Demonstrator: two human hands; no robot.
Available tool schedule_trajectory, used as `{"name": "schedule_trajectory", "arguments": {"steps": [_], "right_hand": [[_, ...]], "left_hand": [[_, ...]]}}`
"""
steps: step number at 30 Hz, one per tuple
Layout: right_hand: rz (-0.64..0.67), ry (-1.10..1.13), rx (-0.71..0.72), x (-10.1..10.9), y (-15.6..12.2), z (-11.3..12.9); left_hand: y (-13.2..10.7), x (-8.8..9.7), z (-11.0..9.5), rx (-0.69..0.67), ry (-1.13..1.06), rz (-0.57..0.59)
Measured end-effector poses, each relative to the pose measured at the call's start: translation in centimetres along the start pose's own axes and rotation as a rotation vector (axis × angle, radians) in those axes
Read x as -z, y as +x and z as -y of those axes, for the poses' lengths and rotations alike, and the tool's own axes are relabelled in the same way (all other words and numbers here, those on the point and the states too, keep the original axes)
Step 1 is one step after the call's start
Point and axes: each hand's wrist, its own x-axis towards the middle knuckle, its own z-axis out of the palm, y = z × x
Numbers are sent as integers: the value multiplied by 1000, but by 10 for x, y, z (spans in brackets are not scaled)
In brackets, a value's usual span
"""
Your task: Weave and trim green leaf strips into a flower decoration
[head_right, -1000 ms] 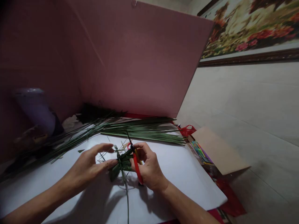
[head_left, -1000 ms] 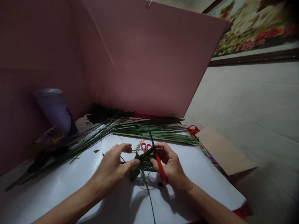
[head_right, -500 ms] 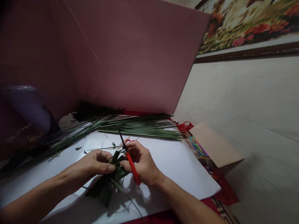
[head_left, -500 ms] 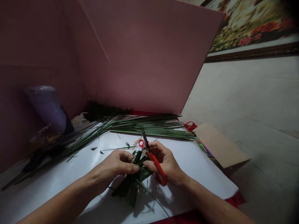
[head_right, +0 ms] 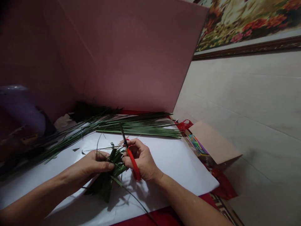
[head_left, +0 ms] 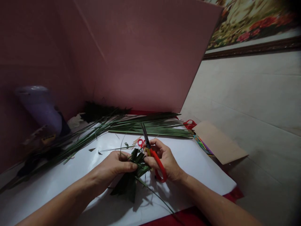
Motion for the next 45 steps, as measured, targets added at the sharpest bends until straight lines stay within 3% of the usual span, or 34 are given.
{"name": "schedule_trajectory", "arguments": {"steps": [9,15,18,24,30,36,45], "right_hand": [[-16,118,-34,3,0,-3],[-190,143,-4,18,10,2],[-202,50,-40,17,10,4],[-64,-59,-66,14,9,0],[183,-75,-56,34,16,7],[169,-166,2,44,16,8],[268,-74,-74,49,15,8]], "left_hand": [[1,0,1,16,2,15],[-4,1,-5,-10,21,-9],[-5,0,-7,-12,1,-28],[-5,1,-9,-14,-96,-50],[-6,11,-16,-38,-164,-84],[-9,14,-21,-77,-157,-54],[-10,16,-21,-88,-125,-40]]}}
